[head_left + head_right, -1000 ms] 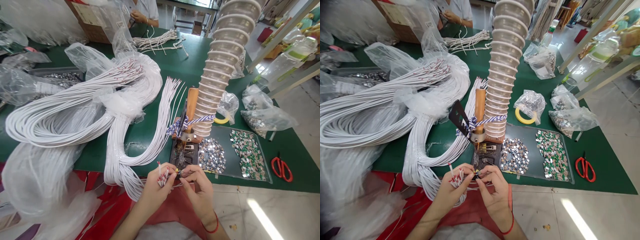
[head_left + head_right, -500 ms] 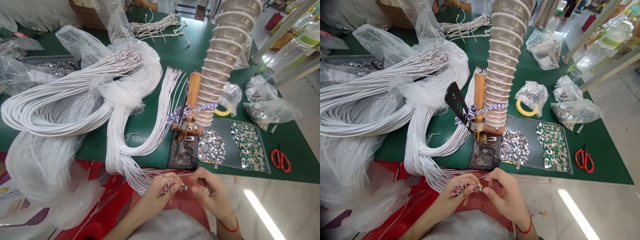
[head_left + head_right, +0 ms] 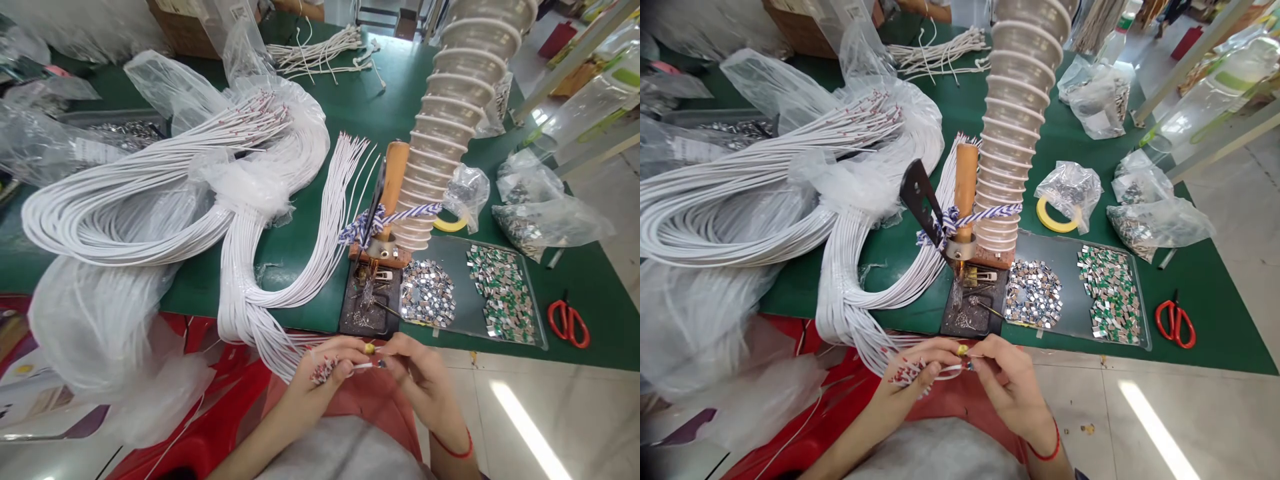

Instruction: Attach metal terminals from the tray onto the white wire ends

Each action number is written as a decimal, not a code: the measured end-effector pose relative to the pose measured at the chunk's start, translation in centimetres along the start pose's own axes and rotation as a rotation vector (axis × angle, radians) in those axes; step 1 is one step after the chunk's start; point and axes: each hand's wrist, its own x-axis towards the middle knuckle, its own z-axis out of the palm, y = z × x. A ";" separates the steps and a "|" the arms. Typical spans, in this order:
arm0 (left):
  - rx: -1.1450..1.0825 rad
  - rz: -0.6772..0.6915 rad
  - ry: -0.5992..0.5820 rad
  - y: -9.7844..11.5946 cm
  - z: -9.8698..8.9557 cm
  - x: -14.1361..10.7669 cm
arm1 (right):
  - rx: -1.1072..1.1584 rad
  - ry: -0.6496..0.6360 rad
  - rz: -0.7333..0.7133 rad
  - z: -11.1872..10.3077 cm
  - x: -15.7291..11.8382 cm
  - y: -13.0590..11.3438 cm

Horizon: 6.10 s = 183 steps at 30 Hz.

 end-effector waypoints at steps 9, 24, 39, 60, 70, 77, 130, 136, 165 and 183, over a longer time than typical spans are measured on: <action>-0.281 -0.244 -0.142 -1.8 -0.3 0.0 | -0.180 0.008 -0.001 -5.2 -1.4 0.0; -0.293 -0.345 -0.242 -1.4 0.7 0.8 | -0.008 -0.084 -0.059 0.8 1.2 -0.4; -0.450 -0.330 -0.121 -0.4 -0.7 1.3 | -0.093 0.139 -0.276 4.0 1.5 -0.3; 0.102 0.025 -0.063 1.2 -2.2 4.6 | -0.667 0.375 0.100 -5.8 4.4 2.4; 0.091 0.082 -0.077 1.1 -1.9 4.5 | -0.700 0.337 0.179 -6.8 6.0 5.3; 0.110 0.067 -0.130 0.7 -2.2 4.3 | -0.411 0.469 0.284 -6.7 4.9 3.5; 0.386 0.348 0.228 0.9 -0.1 4.1 | 0.015 0.245 0.109 2.6 2.1 1.0; 0.399 0.376 0.215 1.1 -0.2 4.4 | 0.007 0.299 0.116 3.2 2.1 1.2; 0.370 0.358 0.296 1.2 0.5 4.2 | -0.049 0.301 0.006 3.2 2.0 1.2; 0.274 0.206 0.206 0.7 0.5 4.1 | -0.097 0.340 -0.061 3.7 1.5 1.5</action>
